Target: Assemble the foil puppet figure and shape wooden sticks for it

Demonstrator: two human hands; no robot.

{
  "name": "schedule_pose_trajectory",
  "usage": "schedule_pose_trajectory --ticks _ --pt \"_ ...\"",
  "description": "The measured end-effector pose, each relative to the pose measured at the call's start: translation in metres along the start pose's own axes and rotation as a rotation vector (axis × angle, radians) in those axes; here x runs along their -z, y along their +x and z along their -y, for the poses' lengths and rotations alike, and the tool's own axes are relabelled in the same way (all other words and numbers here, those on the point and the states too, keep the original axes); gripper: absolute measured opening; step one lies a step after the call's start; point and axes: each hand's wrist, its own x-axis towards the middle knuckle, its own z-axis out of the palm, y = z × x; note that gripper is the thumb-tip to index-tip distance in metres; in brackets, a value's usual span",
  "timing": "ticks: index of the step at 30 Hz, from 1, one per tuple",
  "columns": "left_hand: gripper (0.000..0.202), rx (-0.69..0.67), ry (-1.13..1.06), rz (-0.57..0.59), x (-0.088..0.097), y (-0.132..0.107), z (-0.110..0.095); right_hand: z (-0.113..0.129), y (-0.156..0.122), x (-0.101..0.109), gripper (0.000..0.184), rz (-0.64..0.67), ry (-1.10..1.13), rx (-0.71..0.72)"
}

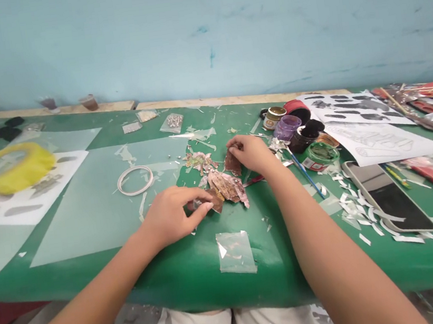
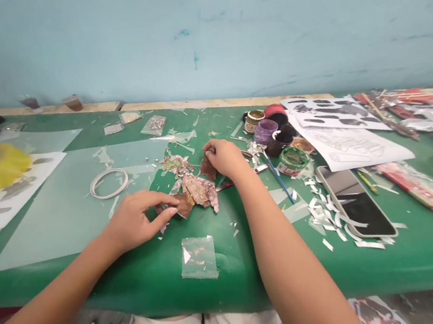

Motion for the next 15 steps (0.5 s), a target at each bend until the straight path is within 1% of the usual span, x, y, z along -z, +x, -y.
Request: schedule_pose_trajectory --ticks 3,5,6,7,9,10,13,15 --pt "0.03 0.277 -0.082 -0.007 -0.004 -0.001 -0.006 0.001 0.001 0.001 0.029 -0.038 -0.081 0.027" --pt "0.026 0.403 -0.126 -0.023 -0.006 -0.001 -0.007 -0.002 0.0 0.007 0.03 -0.103 -0.12 0.007" --pt "0.025 0.427 -0.143 -0.025 -0.007 0.0 -0.007 -0.004 -0.001 0.01 0.032 -0.122 -0.141 -0.027" --pt "0.029 0.437 -0.153 -0.021 -0.007 0.001 -0.007 -0.007 -0.003 0.014 0.033 -0.121 -0.161 -0.074" --pt "0.039 0.447 -0.144 0.022 -0.006 0.003 -0.006 -0.012 -0.006 0.02 0.034 -0.076 -0.2 -0.177" --pt "0.04 0.455 -0.129 0.058 -0.005 0.005 -0.007 -0.014 -0.008 0.021 0.035 -0.05 -0.219 -0.211" --pt "0.036 0.478 -0.085 0.161 0.001 0.01 -0.011 -0.018 -0.012 0.021 0.036 -0.039 -0.299 -0.247" --pt "0.034 0.479 -0.08 0.194 0.005 0.014 -0.015 -0.017 -0.013 0.019 0.037 -0.05 -0.343 -0.257"
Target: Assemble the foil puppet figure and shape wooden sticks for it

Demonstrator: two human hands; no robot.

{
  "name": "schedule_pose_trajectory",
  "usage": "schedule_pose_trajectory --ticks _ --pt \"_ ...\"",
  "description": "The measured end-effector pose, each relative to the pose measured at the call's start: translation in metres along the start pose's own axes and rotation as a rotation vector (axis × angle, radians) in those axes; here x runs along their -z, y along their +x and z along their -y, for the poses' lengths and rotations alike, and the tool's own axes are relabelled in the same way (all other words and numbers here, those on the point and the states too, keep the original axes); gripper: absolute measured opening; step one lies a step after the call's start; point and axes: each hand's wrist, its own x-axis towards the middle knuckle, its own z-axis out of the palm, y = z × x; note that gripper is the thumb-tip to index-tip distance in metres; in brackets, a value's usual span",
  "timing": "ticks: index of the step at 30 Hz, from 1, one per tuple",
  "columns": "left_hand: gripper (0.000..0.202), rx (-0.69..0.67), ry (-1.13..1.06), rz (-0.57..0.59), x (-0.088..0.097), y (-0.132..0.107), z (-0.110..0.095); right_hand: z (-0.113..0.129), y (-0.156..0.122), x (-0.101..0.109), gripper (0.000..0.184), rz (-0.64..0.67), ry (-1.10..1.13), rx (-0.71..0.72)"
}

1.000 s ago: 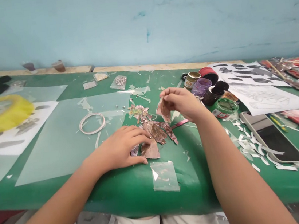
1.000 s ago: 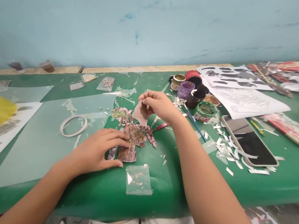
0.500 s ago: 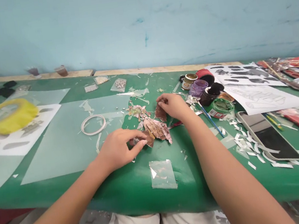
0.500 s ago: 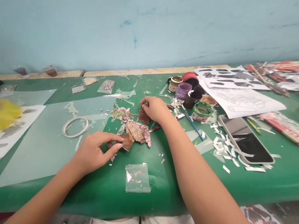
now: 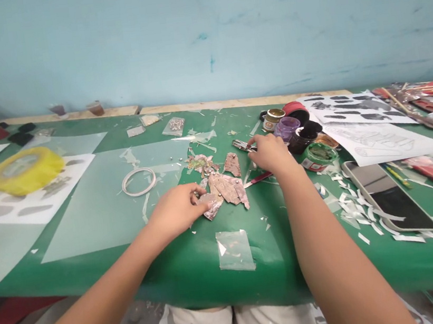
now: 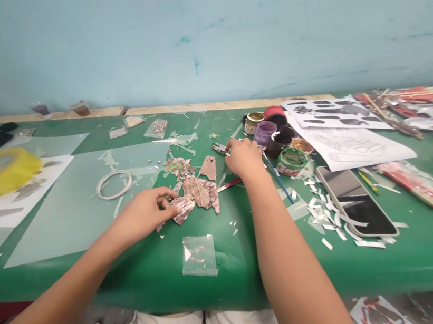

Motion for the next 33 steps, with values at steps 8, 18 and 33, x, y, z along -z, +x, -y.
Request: schedule_pose_trajectory --ticks 8,18,33 --pt "0.022 0.002 -0.054 0.037 0.004 -0.001 -0.015 0.025 -0.007 0.004 0.037 0.056 0.117 0.11" --pt "0.025 -0.035 0.173 -0.022 -0.003 0.0 -0.018 0.035 -0.005 -0.007 0.025 0.097 0.13 0.148" --pt "0.018 0.125 -0.37 0.14 0.014 0.017 -0.009 0.01 -0.001 0.002 0.036 0.038 -0.038 -0.068"
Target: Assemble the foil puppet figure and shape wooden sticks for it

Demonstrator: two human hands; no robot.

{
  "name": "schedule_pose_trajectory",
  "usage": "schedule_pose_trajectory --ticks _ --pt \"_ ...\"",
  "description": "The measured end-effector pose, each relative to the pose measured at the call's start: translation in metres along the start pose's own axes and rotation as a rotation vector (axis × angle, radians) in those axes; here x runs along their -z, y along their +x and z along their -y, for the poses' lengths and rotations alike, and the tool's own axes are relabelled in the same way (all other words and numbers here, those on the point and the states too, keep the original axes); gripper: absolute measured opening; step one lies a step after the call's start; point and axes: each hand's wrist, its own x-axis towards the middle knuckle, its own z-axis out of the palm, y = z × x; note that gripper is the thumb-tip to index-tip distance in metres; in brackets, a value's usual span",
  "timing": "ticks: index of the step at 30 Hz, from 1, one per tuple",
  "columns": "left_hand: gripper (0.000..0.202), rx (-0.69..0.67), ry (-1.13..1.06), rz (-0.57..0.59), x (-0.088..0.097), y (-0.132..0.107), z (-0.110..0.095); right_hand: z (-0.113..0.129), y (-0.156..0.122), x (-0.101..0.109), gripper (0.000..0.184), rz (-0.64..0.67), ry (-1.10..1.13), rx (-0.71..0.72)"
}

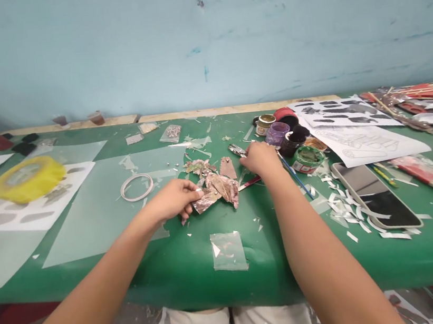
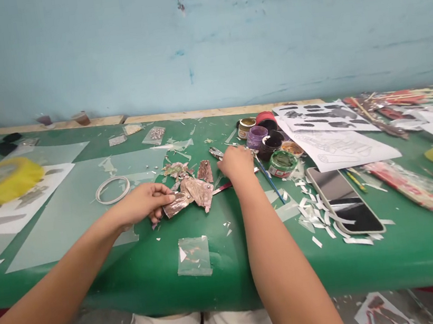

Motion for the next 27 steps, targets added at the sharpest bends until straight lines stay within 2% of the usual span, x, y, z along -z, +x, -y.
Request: schedule_pose_trajectory --ticks 3,6,9,11,15,19,22,25,27 --pt "0.017 0.021 -0.16 -0.049 0.001 0.003 -0.003 -0.001 0.003 0.002 0.034 0.009 0.016 0.005" --pt "0.015 0.033 -0.365 -0.124 0.001 0.004 -0.005 -0.004 0.006 0.005 0.037 -0.05 0.143 -0.067" --pt "0.012 -0.009 -0.624 -0.15 0.0 0.004 -0.007 -0.004 0.009 0.005 0.035 -0.218 0.395 -0.082" --pt "0.008 -0.043 -0.84 -0.166 -0.003 0.004 -0.008 -0.002 0.011 0.004 0.028 -0.266 0.65 -0.072" --pt "0.007 -0.04 -1.197 -0.167 -0.012 0.008 -0.016 0.006 0.008 0.002 0.015 -0.145 1.179 -0.057" --pt "0.005 -0.084 -1.266 -0.096 -0.021 0.024 -0.027 0.017 0.002 0.007 0.027 -0.036 1.461 0.017" --pt "0.006 -0.128 -1.217 -0.101 -0.023 0.045 -0.034 0.021 0.003 0.013 0.03 -0.02 1.39 0.084" --pt "0.018 -0.198 -1.091 -0.16 -0.02 0.068 -0.035 0.019 0.008 0.018 0.029 -0.064 1.04 0.227" --pt "0.028 -0.292 -1.002 -0.224 -0.018 0.08 -0.033 0.016 0.007 0.019 0.03 -0.154 0.786 0.276"
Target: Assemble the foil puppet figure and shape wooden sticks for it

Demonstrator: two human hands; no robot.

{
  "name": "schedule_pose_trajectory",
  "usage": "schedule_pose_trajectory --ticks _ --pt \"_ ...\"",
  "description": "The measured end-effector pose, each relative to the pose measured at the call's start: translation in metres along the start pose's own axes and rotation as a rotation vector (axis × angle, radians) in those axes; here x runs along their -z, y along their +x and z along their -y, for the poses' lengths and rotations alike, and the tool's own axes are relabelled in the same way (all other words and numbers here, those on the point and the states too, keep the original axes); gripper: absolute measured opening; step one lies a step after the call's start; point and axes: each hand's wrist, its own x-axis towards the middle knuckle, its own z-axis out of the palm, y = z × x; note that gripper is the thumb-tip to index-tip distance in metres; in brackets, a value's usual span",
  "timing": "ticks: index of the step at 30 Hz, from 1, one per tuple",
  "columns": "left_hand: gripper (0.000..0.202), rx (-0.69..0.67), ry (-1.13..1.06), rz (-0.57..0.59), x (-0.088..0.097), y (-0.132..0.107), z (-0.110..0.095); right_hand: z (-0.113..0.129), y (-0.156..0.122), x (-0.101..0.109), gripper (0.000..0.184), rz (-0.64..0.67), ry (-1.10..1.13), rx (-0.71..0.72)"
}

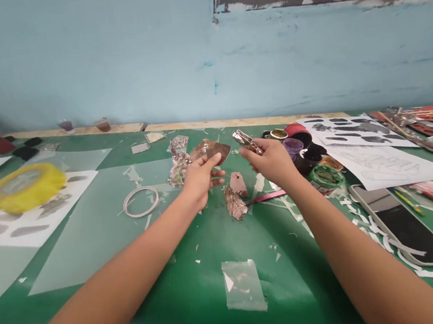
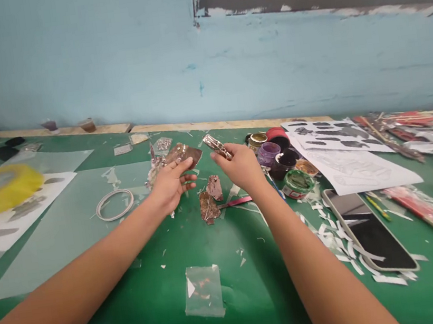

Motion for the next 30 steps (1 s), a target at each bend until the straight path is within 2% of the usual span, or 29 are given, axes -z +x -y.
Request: schedule_pose_trajectory --ticks 4,10,16,22,27,30 --pt "0.036 -0.222 0.085 0.038 0.008 0.008 0.004 -0.002 -0.01 0.002 0.031 -0.115 -0.29 -0.001" --pt "0.034 -0.379 0.196 0.071 0.015 -0.006 -0.001 0.001 -0.024 -0.009 0.033 -0.008 -0.268 0.006" --pt "0.037 -0.473 0.411 0.009 0.015 -0.016 -0.003 0.002 -0.03 -0.018 0.033 -0.015 -0.23 0.028" --pt "0.037 -0.492 0.455 -0.006 0.013 -0.022 -0.006 0.002 -0.032 -0.02 0.031 0.018 -0.26 0.035" --pt "0.037 -0.49 0.474 -0.018 0.012 -0.024 -0.006 0.006 -0.034 -0.019 0.03 0.026 -0.348 0.039" --pt "0.038 -0.486 0.49 -0.034 0.012 -0.025 -0.006 0.011 -0.035 -0.017 0.027 0.018 -0.496 0.025"
